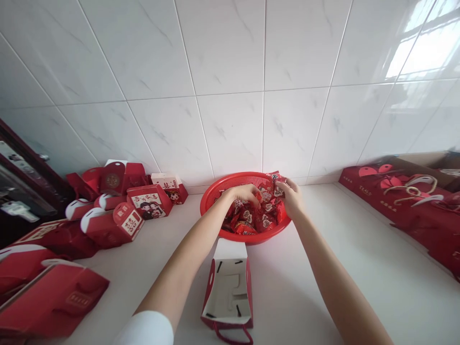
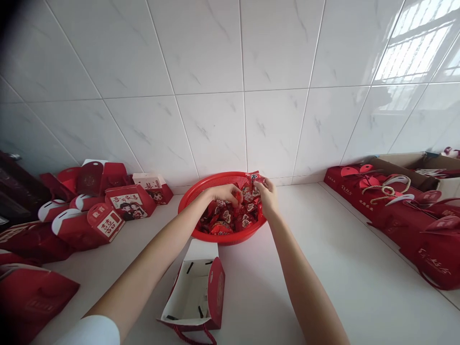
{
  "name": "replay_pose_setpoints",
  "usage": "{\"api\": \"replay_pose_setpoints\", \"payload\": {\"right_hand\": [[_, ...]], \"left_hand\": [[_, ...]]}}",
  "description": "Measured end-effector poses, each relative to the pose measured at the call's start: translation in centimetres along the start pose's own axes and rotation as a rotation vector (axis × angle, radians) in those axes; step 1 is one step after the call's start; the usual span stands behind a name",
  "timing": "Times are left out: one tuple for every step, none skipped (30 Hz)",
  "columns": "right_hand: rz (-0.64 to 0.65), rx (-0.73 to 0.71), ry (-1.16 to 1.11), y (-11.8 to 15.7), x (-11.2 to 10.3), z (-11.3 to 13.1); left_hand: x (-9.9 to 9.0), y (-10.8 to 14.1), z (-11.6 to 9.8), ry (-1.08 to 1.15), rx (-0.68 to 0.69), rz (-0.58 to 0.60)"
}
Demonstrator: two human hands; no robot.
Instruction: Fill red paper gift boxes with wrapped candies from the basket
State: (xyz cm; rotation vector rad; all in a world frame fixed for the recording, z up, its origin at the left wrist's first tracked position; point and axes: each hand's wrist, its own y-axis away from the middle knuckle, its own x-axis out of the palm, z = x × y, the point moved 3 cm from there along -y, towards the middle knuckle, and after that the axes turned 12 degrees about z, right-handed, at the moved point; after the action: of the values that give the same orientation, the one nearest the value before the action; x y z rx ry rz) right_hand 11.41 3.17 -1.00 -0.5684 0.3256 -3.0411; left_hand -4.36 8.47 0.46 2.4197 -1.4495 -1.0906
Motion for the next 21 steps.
{"api": "replay_pose_setpoints", "payload": {"right_hand": [[0.003, -0.002, 0.009, 0.0, 0.0, 0.0], [0.007, -0.004, 0.017, 0.1, 0.1, 0.0], [0.011, -0.003, 0.023, 0.1, 0.1, 0.1], [0.012, -0.001, 0.023, 0.1, 0.2, 0.1], [0.01, 0.002, 0.018, 0.2, 0.2, 0.1], [0.006, 0.004, 0.01, 0.2, 0.2, 0.1], [0.001, 0.006, 0.002, 0.2, 0.2, 0.1], [-0.003, 0.009, -0.004, 0.2, 0.2, 0.1], [-0.004, 0.014, -0.007, 0.2, 0.2, 0.1], [-0.003, 0.018, -0.007, 0.2, 0.2, 0.1], [0.0, 0.021, -0.005, 0.2, 0.3, 0.1], [0.004, 0.022, -0.005, 0.2, 0.3, 0.1], [0.006, 0.021, -0.006, 0.2, 0.3, 0.1], [0.006, 0.019, -0.008, 0.2, 0.3, 0.1], [0.006, 0.019, -0.01, 0.2, 0.3, 0.1], [0.007, 0.02, -0.012, 0.2, 0.3, 0.1], [0.008, 0.023, -0.014, 0.2, 0.3, 0.1], [0.009, 0.024, -0.016, 0.2, 0.3, 0.1], [0.009, 0.025, -0.019, 0.2, 0.3, 0.1], [0.008, 0.026, -0.022, 0.2, 0.3, 0.1], [0.007, 0.027, -0.024, 0.2, 0.3, 0.1]], "left_hand": [[0.4, -0.2, 0.1, -0.028, -0.023, 0.046], [0.9, -0.5, 0.0, -0.092, -0.066, 0.088], [1.4, -0.7, -0.1, -0.177, -0.115, 0.122], [2.0, -1.0, -0.4, -0.267, -0.163, 0.145], [2.6, -1.3, -0.8, -0.346, -0.2, 0.166], [3.2, -1.5, -1.2, -0.407, -0.222, 0.188], [3.7, -1.6, -1.7, -0.45, -0.232, 0.208], [4.1, -1.7, -2.2, -0.48, -0.24, 0.226], [4.5, -1.6, -2.5, -0.499, -0.252, 0.244], [4.7, -1.6, -2.8, -0.511, -0.268, 0.258], [4.9, -1.5, -3.0, -0.519, -0.284, 0.272], [5.0, -1.4, -3.1, -0.524, -0.297, 0.286], [5.1, -1.3, -3.1, -0.531, -0.301, 0.3], [5.1, -1.2, -3.1, -0.537, -0.294, 0.309], [5.1, -1.2, -3.0, -0.537, -0.277, 0.309], [5.1, -1.2, -2.8, -0.526, -0.258, 0.311], [5.0, -1.3, -2.6, -0.504, -0.238, 0.316], [5.0, -1.3, -2.3, -0.477, -0.213, 0.322], [5.1, -1.4, -2.1, -0.445, -0.183, 0.332], [5.1, -1.5, -2.0, -0.411, -0.148, 0.343], [5.1, -1.5, -1.8, -0.372, -0.111, 0.346]]}}
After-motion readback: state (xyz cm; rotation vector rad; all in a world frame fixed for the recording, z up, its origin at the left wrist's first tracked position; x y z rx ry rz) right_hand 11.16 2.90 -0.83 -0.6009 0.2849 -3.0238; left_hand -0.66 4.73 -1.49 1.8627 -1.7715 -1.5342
